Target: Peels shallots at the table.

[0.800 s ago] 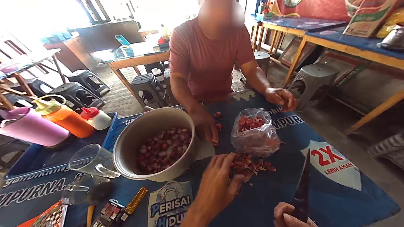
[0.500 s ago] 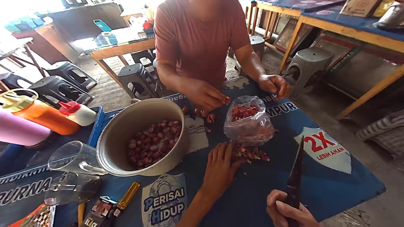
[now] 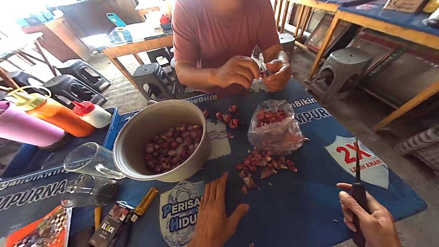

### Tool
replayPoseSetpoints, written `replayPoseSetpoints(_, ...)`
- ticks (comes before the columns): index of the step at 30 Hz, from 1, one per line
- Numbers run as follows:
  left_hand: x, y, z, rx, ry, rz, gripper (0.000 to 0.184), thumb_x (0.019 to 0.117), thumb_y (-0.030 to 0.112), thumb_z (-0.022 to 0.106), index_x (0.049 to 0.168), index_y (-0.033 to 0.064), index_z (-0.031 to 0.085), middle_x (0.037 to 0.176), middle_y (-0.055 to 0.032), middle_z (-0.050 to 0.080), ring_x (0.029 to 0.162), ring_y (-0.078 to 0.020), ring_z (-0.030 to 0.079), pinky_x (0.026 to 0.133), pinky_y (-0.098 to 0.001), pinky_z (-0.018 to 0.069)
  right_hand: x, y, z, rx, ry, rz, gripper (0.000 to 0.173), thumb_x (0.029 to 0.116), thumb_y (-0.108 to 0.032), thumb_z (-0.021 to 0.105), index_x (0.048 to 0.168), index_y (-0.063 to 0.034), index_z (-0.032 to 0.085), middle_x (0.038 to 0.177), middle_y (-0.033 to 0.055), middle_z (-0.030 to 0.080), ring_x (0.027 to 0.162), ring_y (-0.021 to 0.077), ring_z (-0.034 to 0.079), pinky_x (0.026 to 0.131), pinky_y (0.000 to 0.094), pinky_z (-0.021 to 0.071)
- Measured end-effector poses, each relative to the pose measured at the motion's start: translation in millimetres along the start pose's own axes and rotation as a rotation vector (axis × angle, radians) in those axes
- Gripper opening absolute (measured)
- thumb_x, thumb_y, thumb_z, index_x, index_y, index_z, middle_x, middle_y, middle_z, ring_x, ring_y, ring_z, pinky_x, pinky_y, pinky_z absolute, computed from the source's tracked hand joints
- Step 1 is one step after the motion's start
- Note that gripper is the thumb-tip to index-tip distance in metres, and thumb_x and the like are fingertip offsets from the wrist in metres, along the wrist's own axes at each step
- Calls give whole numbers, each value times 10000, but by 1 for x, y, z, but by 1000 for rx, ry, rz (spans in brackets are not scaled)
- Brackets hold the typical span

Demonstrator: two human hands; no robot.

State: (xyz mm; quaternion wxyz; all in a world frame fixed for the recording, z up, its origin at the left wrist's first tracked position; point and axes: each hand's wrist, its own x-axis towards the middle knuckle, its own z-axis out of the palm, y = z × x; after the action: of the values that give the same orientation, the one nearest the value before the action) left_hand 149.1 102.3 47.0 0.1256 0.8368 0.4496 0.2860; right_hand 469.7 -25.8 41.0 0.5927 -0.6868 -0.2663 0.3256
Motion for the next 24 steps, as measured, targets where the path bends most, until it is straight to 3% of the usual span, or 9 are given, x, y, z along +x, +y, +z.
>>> replayPoseSetpoints(3,7,2,11,-37,69,27,551,961,423,646,1298,-13,645,1143,-177,689,1014,-304,681,812,-405,589,0,0,3,17,15,10,233,1022,-121,499,1238,-59,562,635,-99,508,432,-9,463,389,140,416)
replayPoseSetpoints(6,46,7,26,-49,160,105,274,967,205,642,1162,30,721,1031,-149,708,957,-291,696,797,-385,592,1,0,5,17,19,-6,224,1020,-109,505,1228,-49,566,625,-98,511,427,-10,466,387,141,418)
replayPoseSetpoints(10,86,12,44,-29,26,73,314,982,166,602,1242,34,719,1120,-226,684,1041,-391,674,827,-488,577,2,3,4,3,5,-24,233,1013,-98,508,1231,-31,557,638,-104,516,442,-15,477,409,147,435)
replayPoseSetpoints(13,95,8,48,-45,-65,32,248,992,153,594,1136,31,756,1136,-216,685,1079,-387,660,870,-493,562,2,5,3,-2,-9,-33,234,1019,-118,522,1234,-32,558,665,-104,523,458,-20,481,427,148,443)
replayPoseSetpoints(17,92,2,54,-91,38,89,180,962,112,609,1022,4,740,1010,-174,717,991,-360,694,838,-469,582,3,7,5,4,-1,-37,230,1042,-175,514,1226,-46,566,676,-105,519,460,-18,477,425,150,437)
replayPoseSetpoints(20,89,3,53,-244,105,46,191,974,117,616,1064,-7,730,966,-155,738,910,-295,732,825,-432,596,3,2,10,38,-40,-63,272,1090,-253,432,1240,-67,561,641,-123,503,443,-20,474,411,150,439)
replayPoseSetpoints(22,90,0,50,-417,97,-1,198,982,113,617,1096,-16,715,978,-136,738,871,-208,731,817,-357,600,2,-4,18,42,-118,-136,286,1102,-276,398,1238,-75,550,634,-132,502,441,-19,478,409,160,450)
replayPoseSetpoints(24,91,-3,48,-584,82,-62,198,983,93,619,1112,-27,710,992,-124,740,849,-146,724,807,-298,598,-1,-15,33,-14,-217,-231,222,1081,-237,449,1158,-55,550,660,-119,517,475,-10,501,439,183,474)
